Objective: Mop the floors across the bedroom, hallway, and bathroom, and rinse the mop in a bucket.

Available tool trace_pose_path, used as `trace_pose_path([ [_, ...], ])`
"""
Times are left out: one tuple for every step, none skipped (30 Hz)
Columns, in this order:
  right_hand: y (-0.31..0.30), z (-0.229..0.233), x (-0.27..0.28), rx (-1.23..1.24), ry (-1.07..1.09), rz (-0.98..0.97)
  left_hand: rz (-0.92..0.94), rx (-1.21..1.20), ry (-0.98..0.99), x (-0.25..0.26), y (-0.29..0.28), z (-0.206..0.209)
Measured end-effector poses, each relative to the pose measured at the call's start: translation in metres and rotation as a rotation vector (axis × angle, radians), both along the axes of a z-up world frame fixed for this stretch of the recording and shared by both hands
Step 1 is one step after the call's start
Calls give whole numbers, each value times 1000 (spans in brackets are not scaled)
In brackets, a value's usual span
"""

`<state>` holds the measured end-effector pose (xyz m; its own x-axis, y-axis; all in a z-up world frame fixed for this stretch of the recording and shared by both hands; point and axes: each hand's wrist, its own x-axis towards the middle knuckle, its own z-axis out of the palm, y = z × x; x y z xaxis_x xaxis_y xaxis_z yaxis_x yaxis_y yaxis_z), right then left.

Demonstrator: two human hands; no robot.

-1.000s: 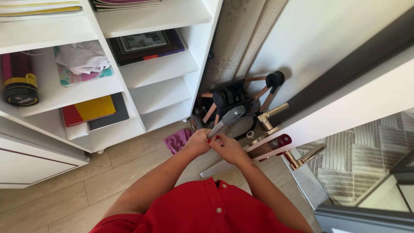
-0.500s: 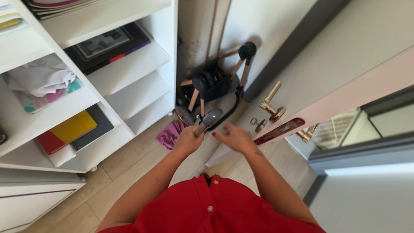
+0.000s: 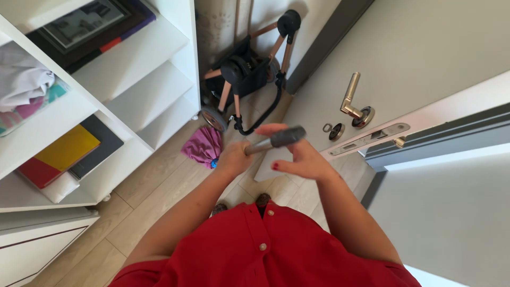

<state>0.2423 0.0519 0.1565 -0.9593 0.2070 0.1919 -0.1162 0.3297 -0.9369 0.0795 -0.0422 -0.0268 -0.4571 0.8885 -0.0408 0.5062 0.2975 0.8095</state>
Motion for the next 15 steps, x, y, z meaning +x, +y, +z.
trace_pose_path([
  [-12,13,-3,-3,-5,-4,-4,-3,-5,4,-2,-15],
  [-22,25,-7,-157,125,31,-38,-8,-6,8,-3,-30],
  [-32,38,-11,-311,256,66,-71,-12,-7,12,-3,-44],
  [-30,25,-4,-313,250,58,-78,-14,-14,14,-5,-45],
  [-27,13,1,-302,247,30,-92,-42,-24,15,-6,-46],
  [-22,1,7,-288,243,3,-104,-66,-34,16,-5,-47],
  [-25,11,4,-287,237,-3,-109,-66,-41,16,-7,-49],
  [-26,22,-1,-156,254,39,-131,-2,-87,15,-8,-51],
  [-27,32,-4,-26,270,82,-153,62,-134,14,-9,-52],
  [-32,34,-4,-31,268,80,-154,57,-136,13,-9,-48],
  [-35,37,-3,-34,227,19,-165,24,-157,14,-7,-43],
  [-40,39,3,-42,186,-50,-183,-15,-178,18,-7,-39],
  [-39,43,4,-51,185,-61,-192,-27,-180,23,-4,-43],
  [-38,47,2,-14,201,-24,-237,85,-182,24,0,-47],
  [-37,52,-1,24,216,12,-280,197,-186,24,4,-50],
])
